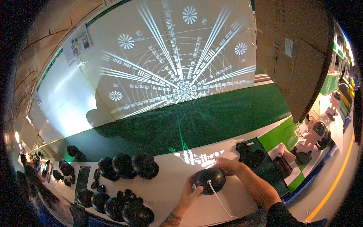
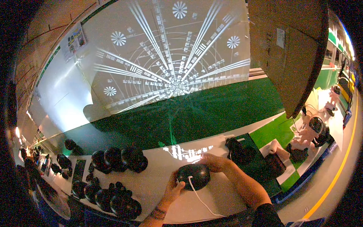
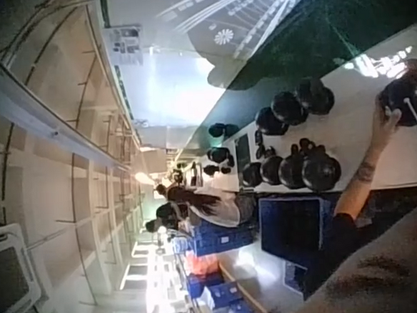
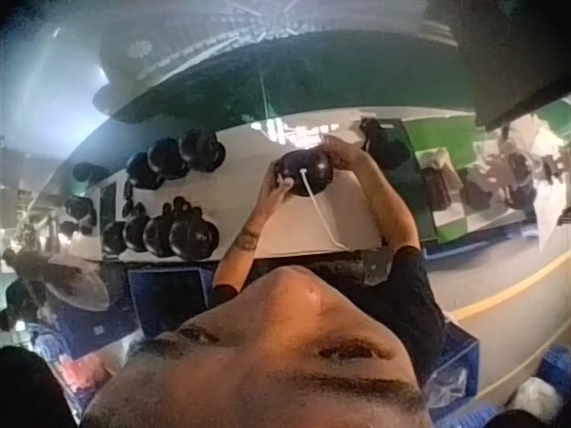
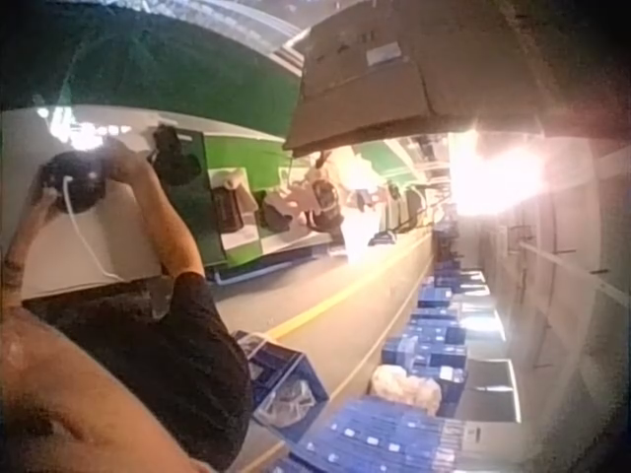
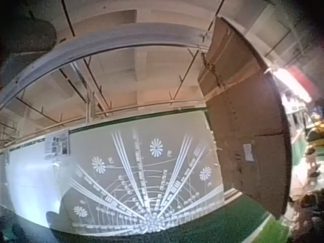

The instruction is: Testing and inspecting portable projectors on a factory assembly line.

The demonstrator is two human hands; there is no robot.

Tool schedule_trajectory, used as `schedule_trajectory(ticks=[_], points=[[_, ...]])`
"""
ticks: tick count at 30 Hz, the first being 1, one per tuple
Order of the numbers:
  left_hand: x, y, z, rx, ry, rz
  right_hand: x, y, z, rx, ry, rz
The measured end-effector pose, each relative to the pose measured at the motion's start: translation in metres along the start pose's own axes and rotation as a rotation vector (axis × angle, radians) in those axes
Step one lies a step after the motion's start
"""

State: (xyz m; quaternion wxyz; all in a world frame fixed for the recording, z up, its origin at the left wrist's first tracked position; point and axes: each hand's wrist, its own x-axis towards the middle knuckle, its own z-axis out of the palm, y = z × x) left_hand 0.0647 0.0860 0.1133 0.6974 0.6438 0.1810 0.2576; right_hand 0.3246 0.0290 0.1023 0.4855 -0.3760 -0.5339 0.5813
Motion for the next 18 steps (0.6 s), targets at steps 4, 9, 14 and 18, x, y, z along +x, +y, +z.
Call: schedule_trajectory(ticks=[4, 9, 14, 18], points=[[-0.002, 0.017, 0.007, -0.107, 0.037, 0.007, 0.003, 0.011, 0.002, 0.567, 0.008, 0.101], [-0.006, 0.027, 0.009, -0.083, 0.037, -0.011, 0.005, -0.001, 0.007, 0.454, 0.047, 0.156], [-0.009, 0.011, -0.009, -0.053, 0.044, 0.004, 0.014, -0.012, 0.023, 0.378, 0.095, 0.185], [-0.007, 0.006, -0.018, -0.108, 0.014, 0.048, 0.026, 0.001, 0.026, -0.189, 0.096, -0.044]])
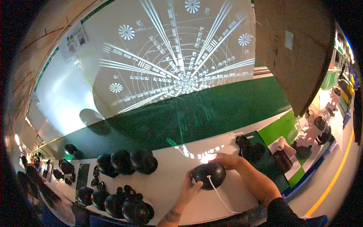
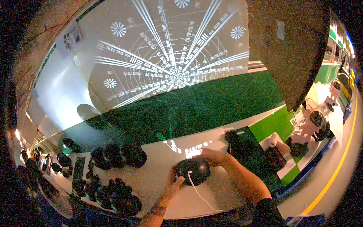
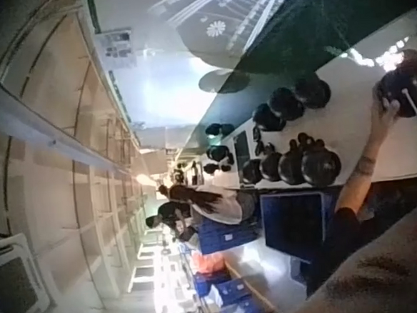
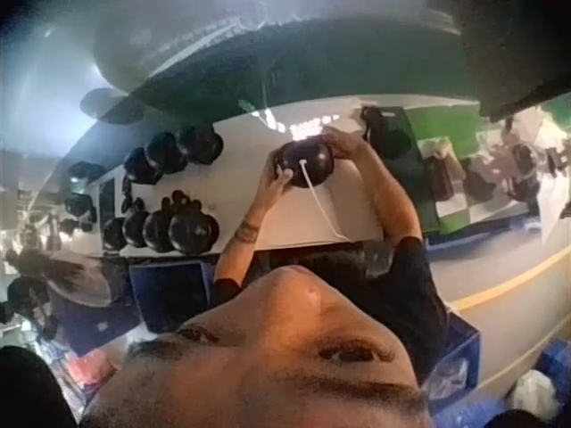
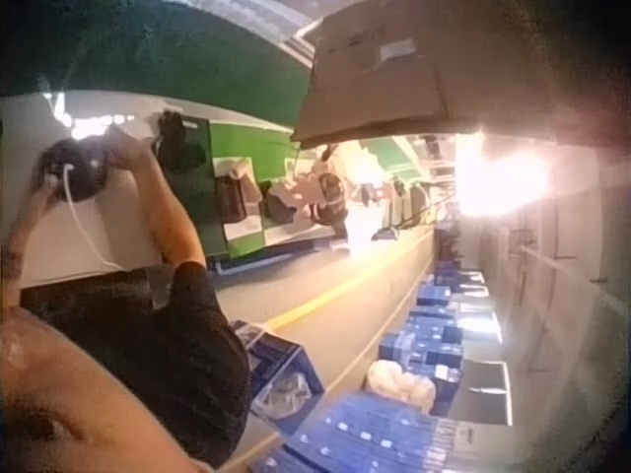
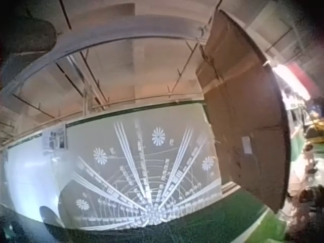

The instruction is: Testing and inspecting portable projectors on a factory assembly line.

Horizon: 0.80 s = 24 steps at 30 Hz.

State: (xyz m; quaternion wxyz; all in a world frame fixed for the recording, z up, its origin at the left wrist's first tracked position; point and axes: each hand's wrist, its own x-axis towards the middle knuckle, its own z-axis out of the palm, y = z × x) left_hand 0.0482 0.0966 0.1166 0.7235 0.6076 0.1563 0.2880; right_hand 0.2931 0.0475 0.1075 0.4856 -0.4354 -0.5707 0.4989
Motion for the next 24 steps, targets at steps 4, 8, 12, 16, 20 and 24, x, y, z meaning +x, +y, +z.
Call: schedule_trajectory(ticks=[4, 8, 12, 16, 20, 24], points=[[-0.003, 0.011, 0.001, -0.019, -0.002, -0.01, -0.006, -0.026, 0.006, 0.741, -0.116, 0.147], [0.0, -0.002, -0.002, 0.029, -0.021, -0.002, -0.003, 0.025, -0.002, 0.488, 0.079, 0.22], [0.0, -0.007, -0.005, 0.125, 0.007, 0.022, -0.002, 0.022, 0.001, 0.557, 0.022, 0.195], [0.001, -0.006, 0.0, 0.101, 0.002, 0.021, -0.002, 0.083, -0.015, 0.521, 0.093, 0.166], [0.004, 0.0, -0.001, 0.102, -0.005, 0.038, 0.001, 0.057, -0.017, 0.476, 0.033, 0.28], [0.005, 0.005, 0.008, 0.125, 0.025, 0.043, 0.002, 0.053, -0.013, 0.445, 0.13, 0.303]])
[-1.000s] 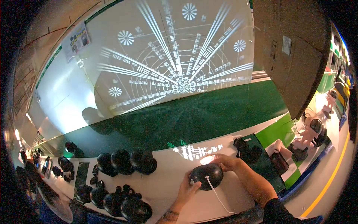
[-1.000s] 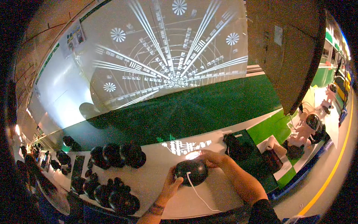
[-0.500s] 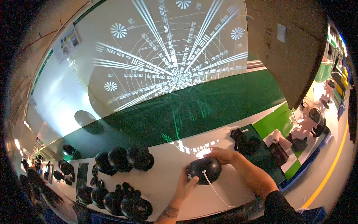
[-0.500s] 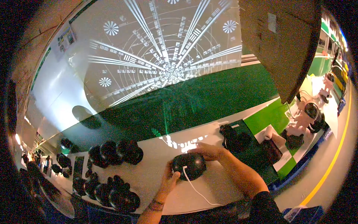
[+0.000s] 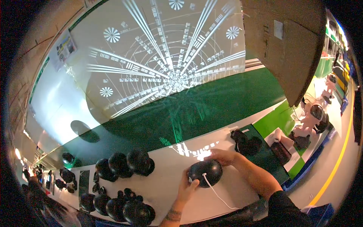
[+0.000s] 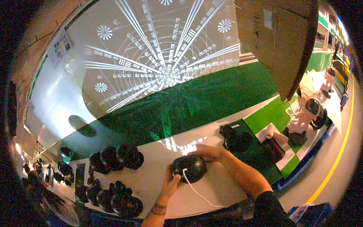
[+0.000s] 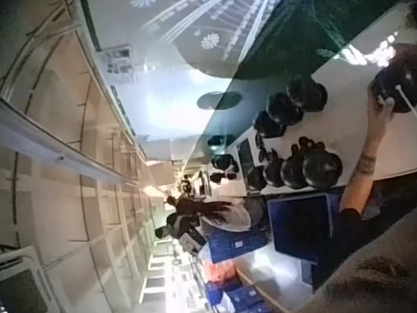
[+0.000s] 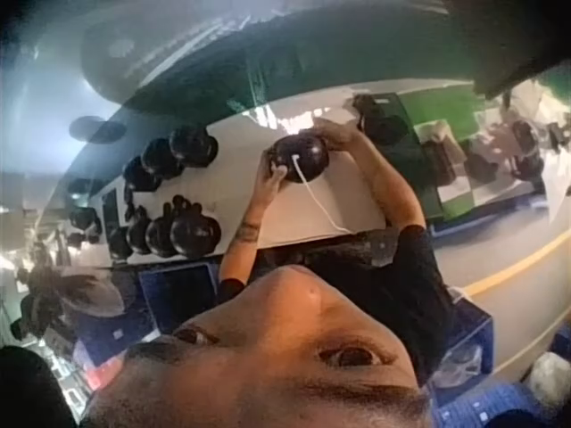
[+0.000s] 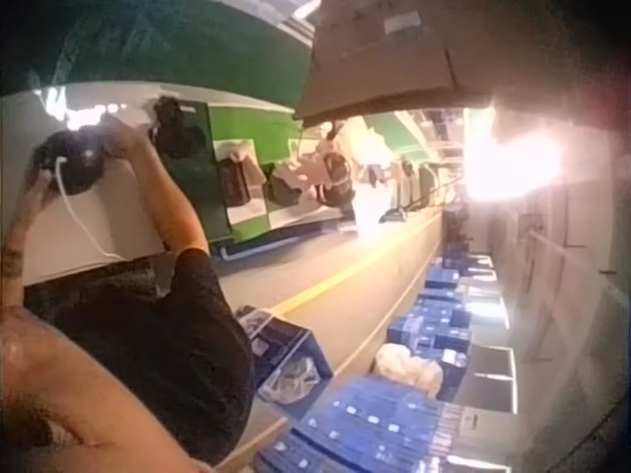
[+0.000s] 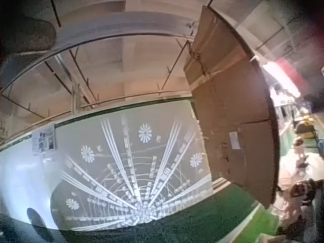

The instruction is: Testing and inspecting portable projectors on a factory assembly line.

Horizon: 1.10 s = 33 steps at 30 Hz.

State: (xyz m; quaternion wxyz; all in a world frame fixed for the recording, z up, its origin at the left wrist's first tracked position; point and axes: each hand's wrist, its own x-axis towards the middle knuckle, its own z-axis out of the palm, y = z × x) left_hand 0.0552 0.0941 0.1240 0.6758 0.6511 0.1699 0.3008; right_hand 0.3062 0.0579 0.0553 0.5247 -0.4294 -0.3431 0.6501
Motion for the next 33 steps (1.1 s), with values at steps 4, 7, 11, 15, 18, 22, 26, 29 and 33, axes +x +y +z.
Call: schedule_trajectory(ticks=[4, 7, 11, 15, 18, 22, 26, 29, 33], points=[[-0.002, -0.003, -0.005, 0.006, -0.004, -0.006, -0.015, -0.021, 0.017, 0.161, -0.193, -0.066], [0.0, -0.007, -0.001, -0.088, -0.056, 0.0, -0.015, -0.025, 0.017, -0.022, -0.16, -0.075], [-0.002, -0.008, -0.003, -0.091, -0.028, -0.014, -0.028, -0.046, 0.038, 0.048, -0.09, -0.093], [-0.003, -0.005, -0.002, -0.061, -0.015, -0.008, -0.029, -0.043, 0.031, 0.09, -0.115, -0.076], [-0.002, -0.002, 0.0, -0.064, -0.014, -0.01, -0.023, -0.036, 0.02, 0.111, -0.182, -0.057], [-0.001, 0.001, 0.0, -0.083, -0.017, -0.009, -0.021, -0.033, 0.023, 0.212, -0.209, -0.11], [-0.004, 0.002, -0.003, -0.079, -0.02, -0.023, -0.024, -0.037, 0.03, 0.188, -0.145, -0.064], [-0.002, 0.002, -0.001, -0.098, -0.027, -0.028, -0.012, -0.021, 0.006, 0.045, -0.12, 0.005], [-0.003, 0.0, -0.004, -0.086, -0.017, -0.029, -0.026, -0.041, 0.025, 0.123, -0.209, -0.058]])
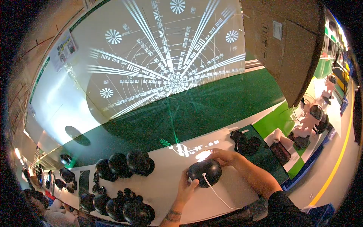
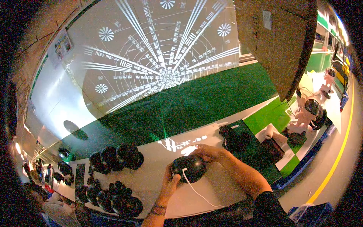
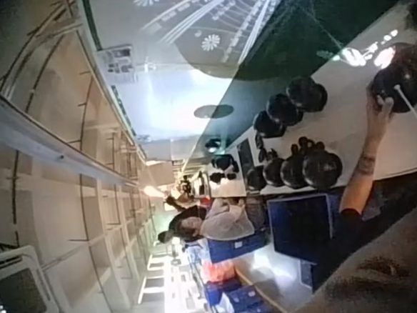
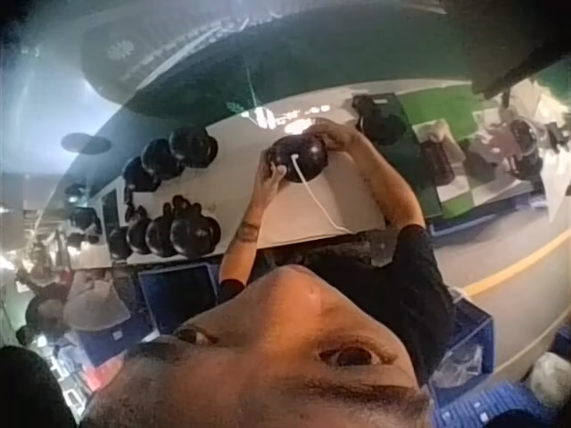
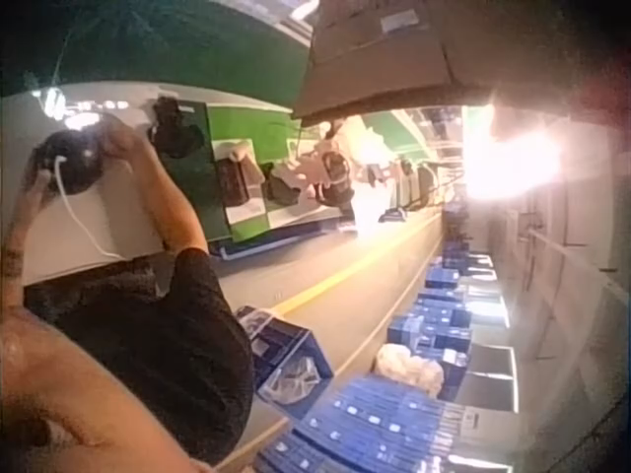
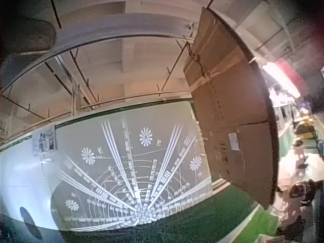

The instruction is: Testing and inspecting portable projectors on a factory assembly line.

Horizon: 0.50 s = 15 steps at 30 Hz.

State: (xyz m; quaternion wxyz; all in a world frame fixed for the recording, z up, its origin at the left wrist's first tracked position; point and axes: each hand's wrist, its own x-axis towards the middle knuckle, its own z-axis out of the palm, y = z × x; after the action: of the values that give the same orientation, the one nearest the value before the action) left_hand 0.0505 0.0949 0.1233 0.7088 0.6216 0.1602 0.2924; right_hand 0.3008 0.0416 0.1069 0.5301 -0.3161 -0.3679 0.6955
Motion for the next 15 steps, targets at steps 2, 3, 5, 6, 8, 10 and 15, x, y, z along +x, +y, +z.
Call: schedule_trajectory(ticks=[2, 3, 5, 6, 8, 10, 15], points=[[0.0, 0.002, 0.0, 0.01, -0.007, 0.004, -0.002, -0.004, 0.008, -0.012, 0.031, 0.004], [0.0, 0.003, 0.001, 0.019, -0.014, 0.007, -0.003, -0.005, 0.011, 0.016, 0.042, -0.022], [0.0, 0.005, 0.003, 0.004, -0.01, 0.001, -0.004, -0.003, 0.011, 0.045, 0.052, -0.047], [-0.001, 0.006, 0.004, -0.01, -0.005, -0.004, -0.004, 0.0, 0.008, 0.05, 0.066, -0.042], [0.0, 0.007, 0.005, 0.003, -0.011, 0.011, -0.002, 0.004, -0.004, 0.054, 0.077, -0.036], [0.001, 0.01, 0.007, 0.017, -0.012, 0.029, 0.001, 0.006, -0.018, -0.108, 0.141, 0.158], [-0.002, 0.024, 0.012, -0.049, -0.049, -0.01, -0.003, -0.012, 0.02, -0.128, 0.248, -0.044]])
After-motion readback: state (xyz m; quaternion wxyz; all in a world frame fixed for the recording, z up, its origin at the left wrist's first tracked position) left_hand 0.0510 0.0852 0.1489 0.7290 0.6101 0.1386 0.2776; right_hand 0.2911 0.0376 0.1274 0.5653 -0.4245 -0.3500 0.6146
